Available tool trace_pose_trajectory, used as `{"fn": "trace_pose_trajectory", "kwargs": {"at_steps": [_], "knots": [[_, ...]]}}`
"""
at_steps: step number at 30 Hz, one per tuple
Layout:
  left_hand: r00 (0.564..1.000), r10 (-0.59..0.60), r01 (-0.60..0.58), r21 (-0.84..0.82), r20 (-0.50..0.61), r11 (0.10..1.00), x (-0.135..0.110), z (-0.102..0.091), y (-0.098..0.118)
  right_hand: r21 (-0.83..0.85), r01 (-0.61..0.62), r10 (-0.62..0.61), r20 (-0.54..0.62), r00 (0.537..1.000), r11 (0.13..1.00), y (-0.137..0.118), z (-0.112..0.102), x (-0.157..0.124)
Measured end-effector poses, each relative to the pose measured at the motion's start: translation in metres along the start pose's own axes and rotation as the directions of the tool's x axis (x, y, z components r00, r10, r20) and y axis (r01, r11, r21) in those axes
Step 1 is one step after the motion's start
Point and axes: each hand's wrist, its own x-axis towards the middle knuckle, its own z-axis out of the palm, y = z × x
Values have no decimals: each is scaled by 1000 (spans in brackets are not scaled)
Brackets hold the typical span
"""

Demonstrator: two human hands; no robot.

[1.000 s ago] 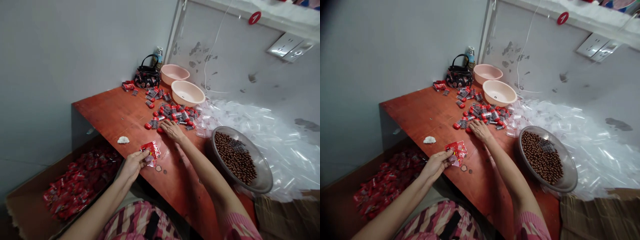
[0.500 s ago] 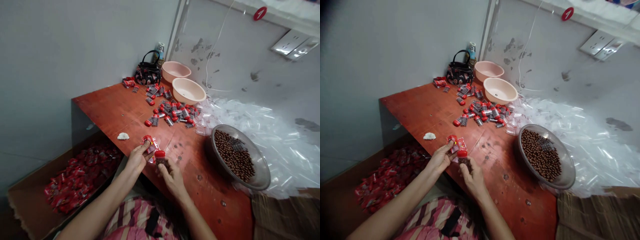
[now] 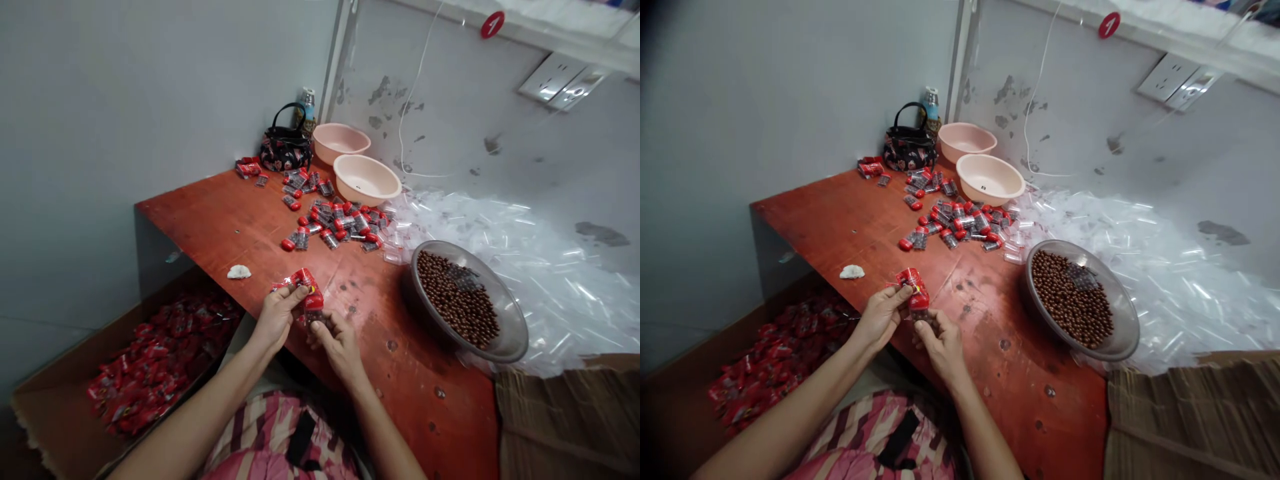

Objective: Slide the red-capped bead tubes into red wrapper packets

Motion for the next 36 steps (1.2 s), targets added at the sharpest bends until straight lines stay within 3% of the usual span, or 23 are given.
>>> {"fn": "trace_pose_trajectory", "kwargs": {"at_steps": [3, 7, 15, 20, 25, 30, 36], "knots": [[999, 0, -2, 31, 54, 1000, -2, 0, 0, -64, 40, -46, -99, 994, 997, 3, 0, -1], [995, -61, 54, 82, 85, 995, -4, -2, -4, -126, 73, -91, -146, 985, 989, 6, 1, -2], [963, -179, 131, 231, 203, 964, -4, -6, -3, 249, -93, 98, -10, 995, 964, 10, 1, 2], [986, -118, 85, 252, 119, 964, -3, -5, -7, -12, 4, -6, -181, 984, 1000, 8, 2, 1], [976, -141, 86, 300, 168, 950, -8, -4, -8, 198, -109, 121, -50, 991, 974, 8, -1, 6], [963, -174, 137, 182, 207, 974, -11, -2, -11, 66, -20, 29, -146, 989, 998, 7, 0, 6], [963, -171, 147, 127, 208, 981, -15, -2, -14, 353, -79, 114, -79, 990, 932, 10, 3, 6]]}}
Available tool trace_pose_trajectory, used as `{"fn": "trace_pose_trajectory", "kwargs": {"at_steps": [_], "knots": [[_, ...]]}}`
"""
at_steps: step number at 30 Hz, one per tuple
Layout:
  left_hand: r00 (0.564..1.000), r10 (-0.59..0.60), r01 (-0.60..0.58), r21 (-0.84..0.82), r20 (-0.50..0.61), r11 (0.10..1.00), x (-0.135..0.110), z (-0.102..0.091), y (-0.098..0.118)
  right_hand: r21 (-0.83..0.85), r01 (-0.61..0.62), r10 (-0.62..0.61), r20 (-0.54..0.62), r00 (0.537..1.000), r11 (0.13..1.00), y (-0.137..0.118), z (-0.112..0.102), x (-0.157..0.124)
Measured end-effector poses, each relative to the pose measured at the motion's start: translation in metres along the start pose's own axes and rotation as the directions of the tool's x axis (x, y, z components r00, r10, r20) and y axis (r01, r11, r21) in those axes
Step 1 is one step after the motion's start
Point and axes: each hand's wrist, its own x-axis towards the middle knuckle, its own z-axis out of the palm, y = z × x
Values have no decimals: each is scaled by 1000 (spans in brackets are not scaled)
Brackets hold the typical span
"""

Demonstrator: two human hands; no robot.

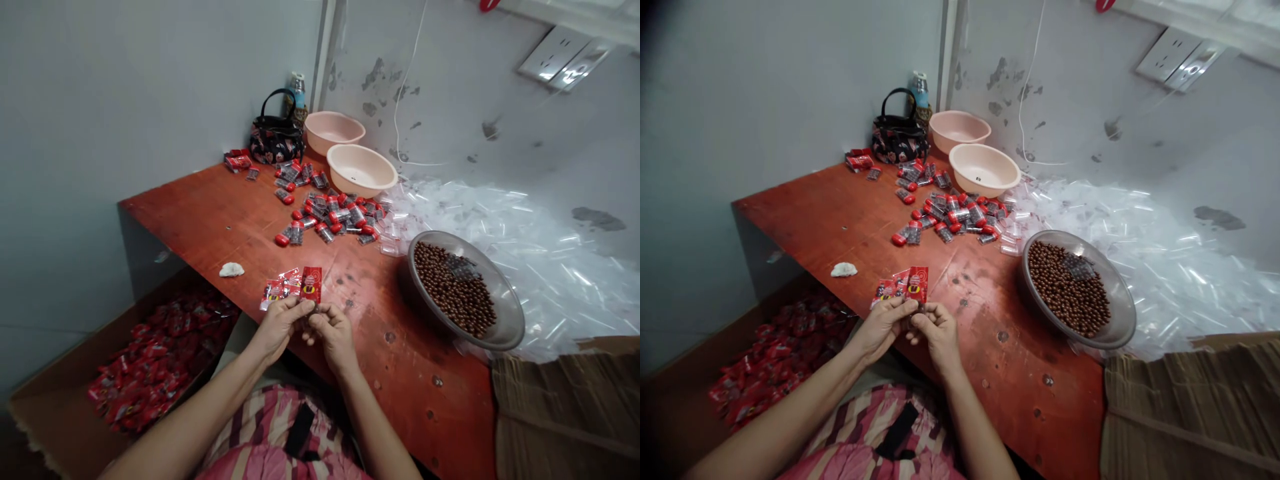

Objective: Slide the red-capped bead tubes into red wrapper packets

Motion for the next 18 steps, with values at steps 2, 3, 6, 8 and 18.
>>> {"fn": "trace_pose_trajectory", "kwargs": {"at_steps": [2, 3, 6, 8, 18], "knots": [[997, 26, -29, -46, -67, 999, -1, 0, 3, 25, -12, 11, 20, 1000, 1000, 0, 0, -3], [995, 35, -42, -71, -97, 997, -1, 1, 4, 21, -16, 15, 24, 1000, 1000, 0, 1, -4], [991, 46, -60, -112, -127, 992, -2, 2, 8, 2, -3, 3, -33, 999, 1000, 0, 4, -10], [987, 56, -73, -112, -148, 991, -2, 4, 7, -2, 18, -18, -95, 995, 1000, 1, 8, -12], [957, 52, -106, -177, -286, 978, -6, 11, -6, -1, 11, -11, -224, 975, 1000, 5, 15, -20]]}}
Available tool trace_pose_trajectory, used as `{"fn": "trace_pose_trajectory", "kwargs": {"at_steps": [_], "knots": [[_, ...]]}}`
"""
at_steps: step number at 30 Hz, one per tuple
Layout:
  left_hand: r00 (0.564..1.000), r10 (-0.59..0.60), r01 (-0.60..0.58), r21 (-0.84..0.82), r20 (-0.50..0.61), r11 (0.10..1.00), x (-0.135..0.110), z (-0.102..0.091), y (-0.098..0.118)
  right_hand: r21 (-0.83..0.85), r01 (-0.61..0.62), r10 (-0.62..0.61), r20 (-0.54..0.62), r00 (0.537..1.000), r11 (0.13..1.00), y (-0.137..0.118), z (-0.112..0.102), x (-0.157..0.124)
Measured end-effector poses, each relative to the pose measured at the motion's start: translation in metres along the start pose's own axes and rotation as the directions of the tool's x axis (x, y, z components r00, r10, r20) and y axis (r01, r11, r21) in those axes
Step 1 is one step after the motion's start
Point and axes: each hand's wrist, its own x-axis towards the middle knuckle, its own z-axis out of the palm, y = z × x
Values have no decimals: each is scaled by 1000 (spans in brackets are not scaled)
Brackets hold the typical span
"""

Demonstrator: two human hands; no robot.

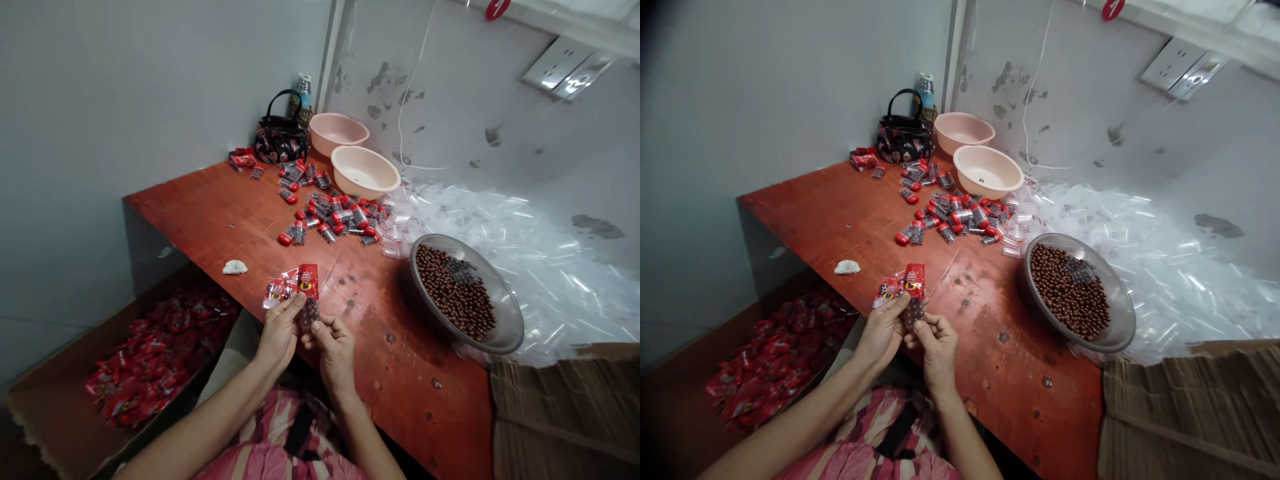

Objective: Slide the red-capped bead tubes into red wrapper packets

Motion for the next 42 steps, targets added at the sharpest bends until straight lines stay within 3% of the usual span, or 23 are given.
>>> {"fn": "trace_pose_trajectory", "kwargs": {"at_steps": [4, 10, 13, 17, 20, 25, 31, 34, 37, 42], "knots": [[998, 28, -27, -30, 61, 999, 2, -1, 2, -54, 18, -19, -29, 999, 998, -2, -4, -1], [1000, 20, -19, 30, -7, 999, 1, 1, -5, 0, 31, -31, -77, 997, 1000, 5, 1, -1], [996, 86, -85, 54, -16, 995, -1, -1, -8, 44, 14, -11, -78, 997, 999, 7, 1, 1], [986, 161, -166, 132, 51, 977, -2, -8, -6, 158, -25, 34, -56, 998, 987, 4, -2, 3], [979, 205, -205, 146, 17, 968, -1, -14, -1, 166, -30, 40, -59, 997, 986, 0, -4, 3], [985, 173, -167, 205, -8, 964, 3, -20, 4, 130, -29, 36, -52, 998, 991, 3, -3, 3], [979, 199, -201, 303, 36, 932, 7, -23, 9, 81, -11, 14, -34, 999, 997, 6, -4, 3], [983, 153, -174, 235, 103, 956, 7, -21, 12, 37, -5, 7, -38, 999, 999, 7, -4, 2], [985, 45, -75, 177, 166, 981, 8, -19, 12, -67, 9, -12, -38, 999, 998, 8, -4, 1], [998, 27, -31, 73, 56, 997, 8, -14, -2, -154, 55, -68, -82, 994, 987, 11, -2, -1]]}}
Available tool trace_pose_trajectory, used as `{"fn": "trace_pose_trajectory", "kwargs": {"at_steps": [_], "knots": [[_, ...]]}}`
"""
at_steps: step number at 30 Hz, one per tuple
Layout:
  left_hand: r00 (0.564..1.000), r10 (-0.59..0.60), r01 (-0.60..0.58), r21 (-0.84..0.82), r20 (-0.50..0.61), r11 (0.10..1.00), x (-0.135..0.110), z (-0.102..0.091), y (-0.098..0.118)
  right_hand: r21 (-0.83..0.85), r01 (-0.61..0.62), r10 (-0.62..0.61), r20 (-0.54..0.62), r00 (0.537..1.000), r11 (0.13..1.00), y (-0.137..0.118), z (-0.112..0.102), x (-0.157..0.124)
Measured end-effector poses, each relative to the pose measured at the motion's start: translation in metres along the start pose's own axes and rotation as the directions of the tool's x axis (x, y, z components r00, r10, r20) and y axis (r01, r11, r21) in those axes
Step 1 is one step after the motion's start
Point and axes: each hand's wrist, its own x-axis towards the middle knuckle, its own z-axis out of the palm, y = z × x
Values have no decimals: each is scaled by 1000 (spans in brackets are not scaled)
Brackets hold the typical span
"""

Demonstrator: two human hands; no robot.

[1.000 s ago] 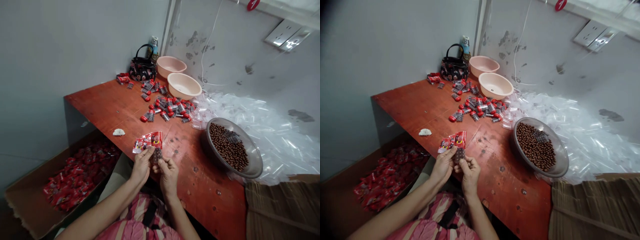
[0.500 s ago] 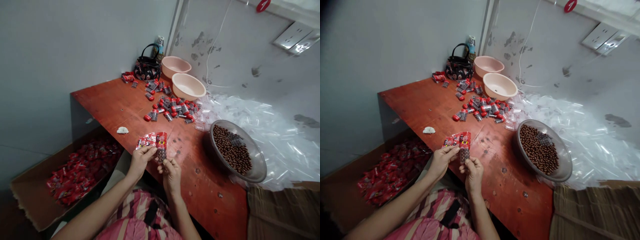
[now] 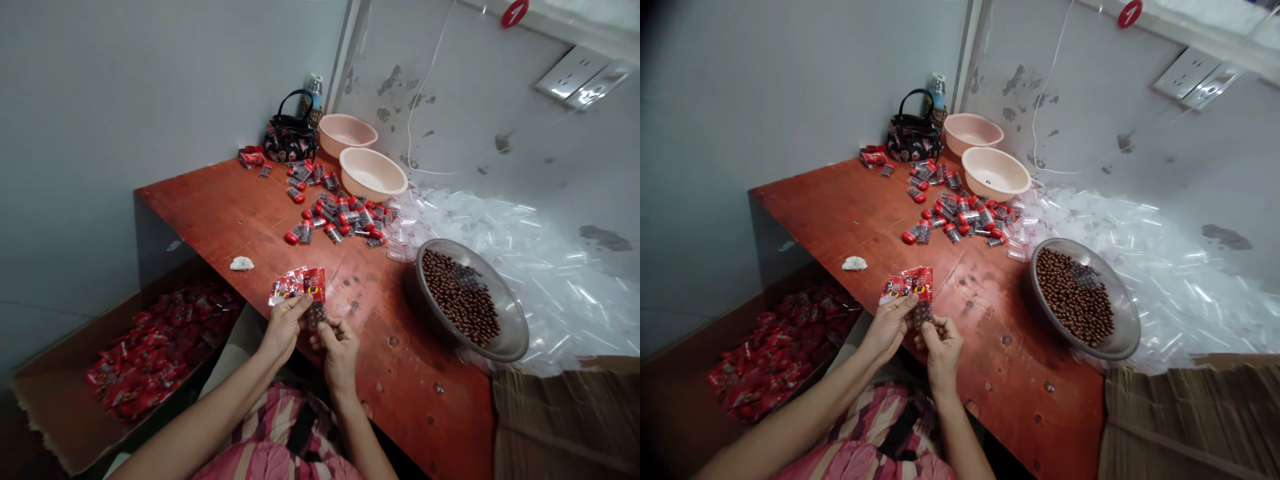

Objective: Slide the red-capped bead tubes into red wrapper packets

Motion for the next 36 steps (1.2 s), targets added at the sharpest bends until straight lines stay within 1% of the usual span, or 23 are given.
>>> {"fn": "trace_pose_trajectory", "kwargs": {"at_steps": [3, 5, 8, 10, 12, 14, 16, 18, 22, 24, 26, 28, 30, 32, 34, 36], "knots": [[998, 42, -43, -9, -48, 999, -3, 5, -9, 61, -21, 22, -25, 999, 998, 1, 3, 0], [999, 29, -29, -2, -46, 1000, -6, 7, -12, 99, -49, 51, -21, 998, 994, 1, 3, 0], [1000, -19, 19, -7, -9, 1000, -9, 5, -11, 122, -61, 63, -6, 998, 991, 0, 0, 1], [999, -16, 16, 5, 33, 1000, -9, 2, -7, 179, -65, 64, 11, 998, 982, 0, -4, 5], [998, 31, -32, 27, 51, 999, -6, -2, -1, 260, -103, 91, 58, 994, 960, 2, -8, 9], [994, 100, -102, 43, 39, 994, -1, -5, 6, 304, -157, 129, 112, 985, 940, 4, -10, 13], [989, 142, -146, 88, 46, 985, 7, -9, 13, 299, -182, 150, 128, 980, 937, 5, -12, 14], [984, 166, -176, 181, 66, 968, 14, -12, 18, 291, -183, 152, 127, 980, 939, 6, -12, 13], [960, 275, -272, 372, 47, 887, 23, -18, 21, 281, -196, 150, 175, 973, 940, 4, -10, 9], [952, 304, -289, 415, 29, 863, 24, -19, 21, 252, -209, 158, 207, 965, 945, 3, -8, 8], [953, 301, -282, 395, 13, 874, 24, -18, 18, 252, -234, 177, 229, 957, 939, 3, -6, 8], [963, 271, -256, 306, -6, 917, 23, -16, 15, 315, -296, 220, 256, 941, 902, 4, -5, 9], [975, 222, -214, 204, -22, 955, 22, -12, 13, 406, -382, 274, 299, 914, 830, 5, -6, 11], [984, 179, -174, 144, -20, 974, 21, -9, 13, 468, -473, 333, 353, 875, 747, 5, -8, 14], [988, 158, -157, 115, 4, 981, 19, -7, 14, 492, -549, 390, 394, 832, 676, 4, -11, 16], [988, 142, -147, 96, 57, 984, 17, -7, 15, 505, -594, 430, 412, 803, 626, 3, -13, 17]]}}
